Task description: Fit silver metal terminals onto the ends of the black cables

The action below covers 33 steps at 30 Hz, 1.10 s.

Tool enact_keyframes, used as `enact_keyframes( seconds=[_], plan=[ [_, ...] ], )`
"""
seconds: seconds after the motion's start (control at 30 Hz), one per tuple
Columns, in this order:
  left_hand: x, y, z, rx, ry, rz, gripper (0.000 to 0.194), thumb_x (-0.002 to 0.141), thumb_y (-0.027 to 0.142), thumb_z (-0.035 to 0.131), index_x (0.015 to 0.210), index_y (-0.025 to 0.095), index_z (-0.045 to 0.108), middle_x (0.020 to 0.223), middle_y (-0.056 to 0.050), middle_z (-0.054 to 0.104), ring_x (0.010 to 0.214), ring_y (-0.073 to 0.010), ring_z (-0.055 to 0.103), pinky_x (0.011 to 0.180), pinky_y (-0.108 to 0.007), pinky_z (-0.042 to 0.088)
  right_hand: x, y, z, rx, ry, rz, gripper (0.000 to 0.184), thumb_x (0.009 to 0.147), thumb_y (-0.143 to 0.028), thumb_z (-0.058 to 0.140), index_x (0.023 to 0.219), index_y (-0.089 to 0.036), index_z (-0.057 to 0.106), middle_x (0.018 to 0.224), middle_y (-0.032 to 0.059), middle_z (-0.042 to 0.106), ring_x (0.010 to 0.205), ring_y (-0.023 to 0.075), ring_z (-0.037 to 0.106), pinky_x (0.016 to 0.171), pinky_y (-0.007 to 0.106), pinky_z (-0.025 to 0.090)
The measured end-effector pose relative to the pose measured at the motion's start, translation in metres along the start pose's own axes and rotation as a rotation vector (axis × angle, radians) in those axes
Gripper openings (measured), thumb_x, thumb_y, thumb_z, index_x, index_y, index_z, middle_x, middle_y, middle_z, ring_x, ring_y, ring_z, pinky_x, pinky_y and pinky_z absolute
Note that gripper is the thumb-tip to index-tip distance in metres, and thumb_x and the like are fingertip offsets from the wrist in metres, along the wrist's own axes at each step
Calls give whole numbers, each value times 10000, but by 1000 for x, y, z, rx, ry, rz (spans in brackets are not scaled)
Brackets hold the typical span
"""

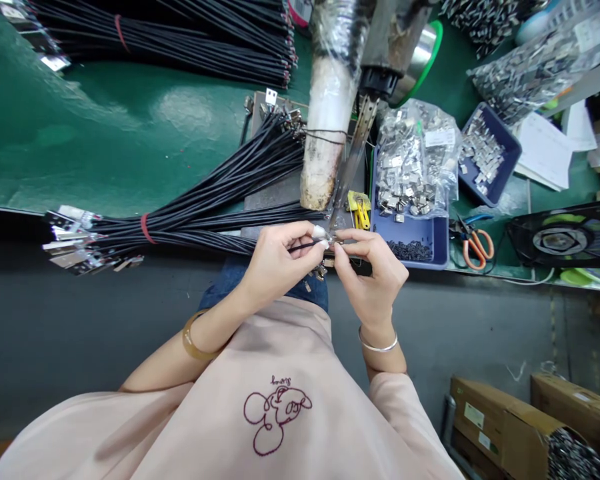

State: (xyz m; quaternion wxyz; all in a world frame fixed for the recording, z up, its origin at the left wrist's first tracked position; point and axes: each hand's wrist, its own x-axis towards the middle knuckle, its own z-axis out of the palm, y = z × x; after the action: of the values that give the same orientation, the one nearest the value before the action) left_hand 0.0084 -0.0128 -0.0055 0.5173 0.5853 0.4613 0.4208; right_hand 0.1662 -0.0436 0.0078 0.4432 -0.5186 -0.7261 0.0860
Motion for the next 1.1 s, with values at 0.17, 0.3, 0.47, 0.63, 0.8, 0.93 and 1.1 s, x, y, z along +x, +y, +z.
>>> enact_keyframes(
  seconds=[0.17, 0.3, 0.47, 0.63, 0.8, 0.93, 1.1],
  plan=[
    [-6, -2, -2, 248, 74, 300, 48, 853, 200, 685, 816, 170, 682, 668, 14, 632, 573, -96, 516, 603, -223, 433, -5, 4, -7, 7, 9, 31, 99, 883, -146, 667, 896, -243, 656, 1020, 21, 785, 924, 173, 763, 761, 314, 631],
    [-5, -1, -8, 291, -47, 423, 144, 909, 200, 636, 782, 168, 696, 699, -13, 698, 627, -116, 592, 645, -234, 445, -9, 8, -10, 99, -40, 142, 50, 895, -197, 673, 874, -231, 642, 1007, 26, 789, 939, 174, 768, 765, 307, 646],
    [0, 2, -27, 121, -410, 160, 347, 950, 244, 563, 619, 158, 620, 504, 30, 568, 456, -71, 454, 499, -214, 343, -11, 8, -15, 190, 130, 263, 65, 939, -265, 631, 918, -242, 575, 789, -30, 736, 555, 108, 689, 473, 222, 527],
    [-3, 6, -32, -31, -478, 9, 279, 925, 284, 604, 688, 147, 661, 494, 23, 572, 436, -73, 450, 444, -207, 314, 2, 26, -41, -221, 269, 263, 198, 955, -390, 579, 855, -223, 618, 598, -40, 555, 436, 99, 484, 417, 261, 323],
    [-10, 7, -18, 339, -376, 385, 271, 944, 202, 565, 692, 151, 651, 607, 1, 644, 535, -97, 548, 548, -228, 370, 24, 74, -54, -339, -262, 325, 112, 854, -298, 672, 864, -195, 715, 815, 8, 712, 543, 92, 446, 568, 269, 373],
    [-9, 4, -14, 464, -374, 494, 283, 964, 192, 517, 725, 148, 664, 693, -39, 689, 619, -136, 613, 584, -251, 382, 33, 91, -54, -278, -398, 369, 65, 816, -252, 704, 833, -190, 698, 838, 9, 720, 566, 93, 466, 602, 263, 370],
    [3, 1, -18, 123, -376, 195, 321, 929, 224, 552, 623, 153, 621, 500, 35, 522, 479, -80, 449, 495, -213, 315, 28, 79, -56, -368, -315, 389, 102, 843, -268, 705, 792, -200, 650, 571, -75, 517, 475, 74, 357, 560, 261, 300]
  ],
)
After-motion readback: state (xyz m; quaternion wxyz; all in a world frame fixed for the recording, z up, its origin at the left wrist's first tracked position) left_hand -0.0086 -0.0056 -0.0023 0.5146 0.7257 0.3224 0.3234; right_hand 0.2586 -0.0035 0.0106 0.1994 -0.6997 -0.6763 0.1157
